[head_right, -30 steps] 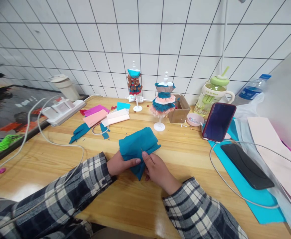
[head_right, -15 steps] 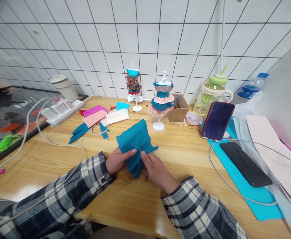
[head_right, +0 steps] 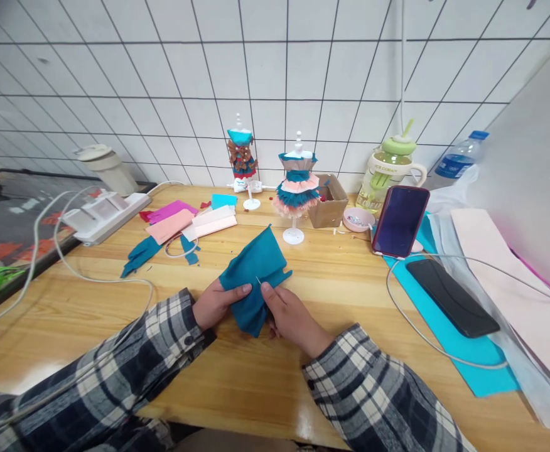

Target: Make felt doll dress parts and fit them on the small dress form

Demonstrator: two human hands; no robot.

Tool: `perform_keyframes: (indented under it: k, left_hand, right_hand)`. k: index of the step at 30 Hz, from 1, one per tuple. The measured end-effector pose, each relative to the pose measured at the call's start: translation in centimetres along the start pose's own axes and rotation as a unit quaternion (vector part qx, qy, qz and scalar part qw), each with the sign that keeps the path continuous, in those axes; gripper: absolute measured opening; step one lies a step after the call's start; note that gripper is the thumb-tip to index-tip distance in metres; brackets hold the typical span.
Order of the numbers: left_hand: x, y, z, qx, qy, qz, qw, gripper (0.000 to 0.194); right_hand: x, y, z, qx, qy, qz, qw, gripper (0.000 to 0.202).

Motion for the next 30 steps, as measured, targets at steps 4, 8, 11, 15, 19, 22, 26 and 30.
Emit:
perform_keyframes:
  k: [4, 8, 11, 15, 19, 22, 26, 30]
  left_hand:
    - [-0.1, -0.4, 0.0, -0.013, 0.003, -0.013, 1.0, 0.055]
    - [-0.4, -0.4, -0.2, 0.001, 0.012, -0.048, 0.999, 0.06]
    - [-0.3, -0.4, -0.2, 0.009, 0.005, -0.057, 0.998, 0.059]
    - [-0.1, -0.1, -0.3, 0.02, 0.003, -0.088, 0.996, 0.055]
    - [-0.5, 1.3, -0.5, 0.062, 0.035, -0.161, 0.984, 0.058]
    - [-1.5, 2.5, -0.7, 0.096, 0.088, -0.198, 0.971, 0.068]
    - [-2.4, 1.5, -1.1, 0.054, 0.095, -0.173, 0.979, 0.049]
    - [-2.7, 0.4, -1.1, 0.015, 0.101, -0.134, 0.986, 0.046]
  right_hand:
    - [-0.3, -0.1, 0.0, 0.003, 0.016, 0.004, 1.0, 0.055]
    - [-0.3, -0.3, 0.0, -0.006, 0.022, 0.012, 1.0, 0.055]
    - [-0.3, -0.4, 0.0, -0.01, 0.027, 0.013, 0.999, 0.054]
    - [-0.3, -0.7, 0.1, -0.013, 0.032, 0.013, 0.999, 0.053]
    - [-0.4, -0.6, 0.0, -0.02, 0.037, 0.014, 0.999, 0.052]
    - [-0.6, -0.4, -0.3, -0.031, 0.036, 0.026, 0.999, 0.052]
    - [-0.7, -0.3, -0.4, -0.044, 0.03, 0.053, 0.997, 0.053]
    - [-0.7, -0.3, -0.4, -0.032, 0.033, 0.055, 0.997, 0.055]
Point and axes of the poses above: each hand's wrist, its own z-axis away from the middle knuckle, its own x-axis out of the palm, y = z × x, the point moved 8 cm from there along -z, towards the middle knuckle, and after that the axes turned 9 degrees about -z, right-handed, at the moved point
